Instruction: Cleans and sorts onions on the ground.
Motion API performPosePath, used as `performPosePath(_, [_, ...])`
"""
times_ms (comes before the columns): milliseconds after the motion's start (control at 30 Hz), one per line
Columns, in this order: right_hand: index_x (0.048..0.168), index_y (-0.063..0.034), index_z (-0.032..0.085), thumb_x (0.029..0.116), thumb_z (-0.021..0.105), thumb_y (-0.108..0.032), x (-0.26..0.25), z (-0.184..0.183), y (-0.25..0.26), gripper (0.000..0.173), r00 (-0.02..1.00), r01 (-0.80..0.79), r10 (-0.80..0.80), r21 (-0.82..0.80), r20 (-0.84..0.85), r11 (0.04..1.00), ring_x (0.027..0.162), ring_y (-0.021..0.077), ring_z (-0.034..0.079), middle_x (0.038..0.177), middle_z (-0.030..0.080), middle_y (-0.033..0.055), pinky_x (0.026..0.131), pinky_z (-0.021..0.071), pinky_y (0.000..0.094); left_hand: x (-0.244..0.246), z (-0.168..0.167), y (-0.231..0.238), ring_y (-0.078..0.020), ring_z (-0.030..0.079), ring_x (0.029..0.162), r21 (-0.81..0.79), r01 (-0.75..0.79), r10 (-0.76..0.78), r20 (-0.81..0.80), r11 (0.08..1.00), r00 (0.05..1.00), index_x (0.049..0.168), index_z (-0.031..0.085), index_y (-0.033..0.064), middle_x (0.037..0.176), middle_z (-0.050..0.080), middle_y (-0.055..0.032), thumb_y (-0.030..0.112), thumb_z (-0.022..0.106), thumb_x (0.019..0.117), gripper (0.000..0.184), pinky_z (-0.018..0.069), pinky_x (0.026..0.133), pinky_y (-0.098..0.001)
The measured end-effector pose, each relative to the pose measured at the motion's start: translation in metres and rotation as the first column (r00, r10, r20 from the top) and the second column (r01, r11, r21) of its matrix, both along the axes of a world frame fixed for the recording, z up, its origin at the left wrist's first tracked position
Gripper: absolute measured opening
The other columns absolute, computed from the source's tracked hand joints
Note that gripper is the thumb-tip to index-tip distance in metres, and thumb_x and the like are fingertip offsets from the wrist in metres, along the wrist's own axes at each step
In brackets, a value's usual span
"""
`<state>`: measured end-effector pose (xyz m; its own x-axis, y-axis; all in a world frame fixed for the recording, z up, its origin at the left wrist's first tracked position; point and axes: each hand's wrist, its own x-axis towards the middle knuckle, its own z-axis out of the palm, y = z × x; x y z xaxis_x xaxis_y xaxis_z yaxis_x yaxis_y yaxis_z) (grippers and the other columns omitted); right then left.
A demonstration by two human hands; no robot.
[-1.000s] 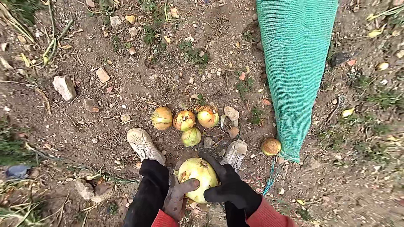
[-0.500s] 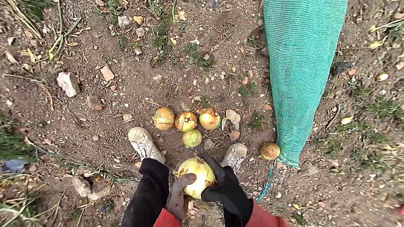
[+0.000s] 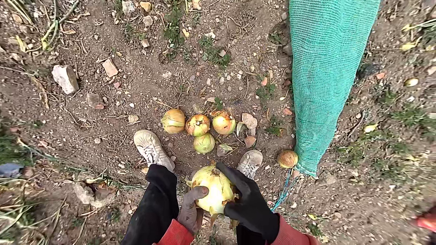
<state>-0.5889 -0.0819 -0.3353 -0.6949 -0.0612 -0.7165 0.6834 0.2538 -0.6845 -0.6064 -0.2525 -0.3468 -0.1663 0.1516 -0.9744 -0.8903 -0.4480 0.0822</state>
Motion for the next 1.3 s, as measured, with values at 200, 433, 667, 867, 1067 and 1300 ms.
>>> performPosePath(200, [0.141, -0.0039, 0.061, 0.0742, 0.068, -0.010, 0.003, -0.014, 0.008, 0.067, 0.991, -0.105, 0.108, 0.041, -0.075, 0.994, 0.109, 0.0216, 0.067, 0.122, 0.067, 0.0157, 0.092, 0.0580, 0.0386, 0.001, -0.006, -0.001, -0.0092, 0.063, 0.049, 0.021, 0.051, -0.053, 0.083, 0.998, 0.995, 0.105, 0.056, 0.0079, 0.071, 0.068, -0.0047, 0.037, 0.076, 0.0665, 0.052, 0.0501, 0.040, -0.0226])
performPosePath(433, [0.140, -0.0038, 0.061, 0.0843, 0.059, -0.009, 0.011, -0.020, 0.020, 0.056, 0.961, -0.147, 0.156, 0.055, -0.226, 0.988, 0.116, 0.0199, 0.068, 0.133, 0.067, 0.0155, 0.097, 0.0579, 0.0377, 0.008, -0.012, 0.002, -0.0100, 0.059, 0.046, 0.089, -0.035, 0.025, 0.102, 0.995, 0.994, 0.099, 0.061, 0.0082, 0.069, 0.066, -0.0062, 0.048, 0.084, 0.0625, 0.059, 0.0487, 0.040, -0.0231])
performPosePath(667, [0.147, -0.0115, 0.049, 0.0673, 0.088, -0.043, 0.003, -0.019, 0.000, 0.094, 0.926, 0.226, -0.191, -0.072, 0.327, 0.972, 0.119, 0.0094, 0.063, 0.134, 0.062, 0.0064, 0.100, 0.0551, 0.0289, -0.002, -0.006, 0.016, -0.0173, 0.063, 0.049, 0.016, -0.100, 0.094, 0.211, 0.995, 0.973, 0.109, 0.057, 0.0046, 0.073, 0.067, -0.0131, 0.045, 0.050, 0.0923, 0.044, 0.0543, 0.042, -0.0290])
performPosePath(867, [0.141, -0.0039, 0.058, 0.0656, 0.083, -0.027, -0.002, -0.022, -0.015, 0.083, 0.987, 0.106, -0.106, 0.001, 0.125, 0.994, 0.119, 0.0177, 0.063, 0.128, 0.066, 0.0135, 0.101, 0.0527, 0.0374, -0.007, -0.005, 0.006, -0.0200, 0.067, 0.052, 0.008, -0.142, 0.137, 0.209, 0.990, 0.968, 0.108, 0.058, 0.0061, 0.079, 0.070, -0.0150, 0.046, 0.040, 0.0990, 0.045, 0.0551, 0.041, -0.0320])
performPosePath(1067, [0.140, 0.0036, 0.057, 0.0769, 0.073, -0.025, 0.006, -0.027, -0.001, 0.072, 0.957, -0.197, 0.222, 0.144, -0.185, 0.970, 0.118, 0.0277, 0.067, 0.127, 0.068, 0.0204, 0.100, 0.0547, 0.0436, -0.005, -0.008, -0.011, -0.0175, 0.063, 0.047, 0.176, -0.105, 0.051, 0.289, 0.979, 0.956, 0.105, 0.060, 0.0048, 0.073, 0.068, -0.0146, 0.055, 0.044, 0.0938, 0.054, 0.0509, 0.040, -0.0259])
performPosePath(1300, [0.098, -0.0040, 0.074, 0.0829, 0.063, -0.012, -0.022, -0.042, 0.033, 0.020, 0.869, -0.131, 0.201, 0.181, -0.452, 0.975, 0.081, 0.0090, 0.071, 0.089, 0.075, 0.0064, 0.073, 0.0578, 0.0250, 0.000, -0.008, -0.030, -0.0119, 0.063, 0.048, 0.545, -0.178, 0.037, 0.258, 0.819, 0.965, 0.094, 0.073, 0.0126, 0.073, 0.070, -0.0077, 0.061, 0.084, 0.0649, 0.058, 0.0504, 0.041, -0.0229])
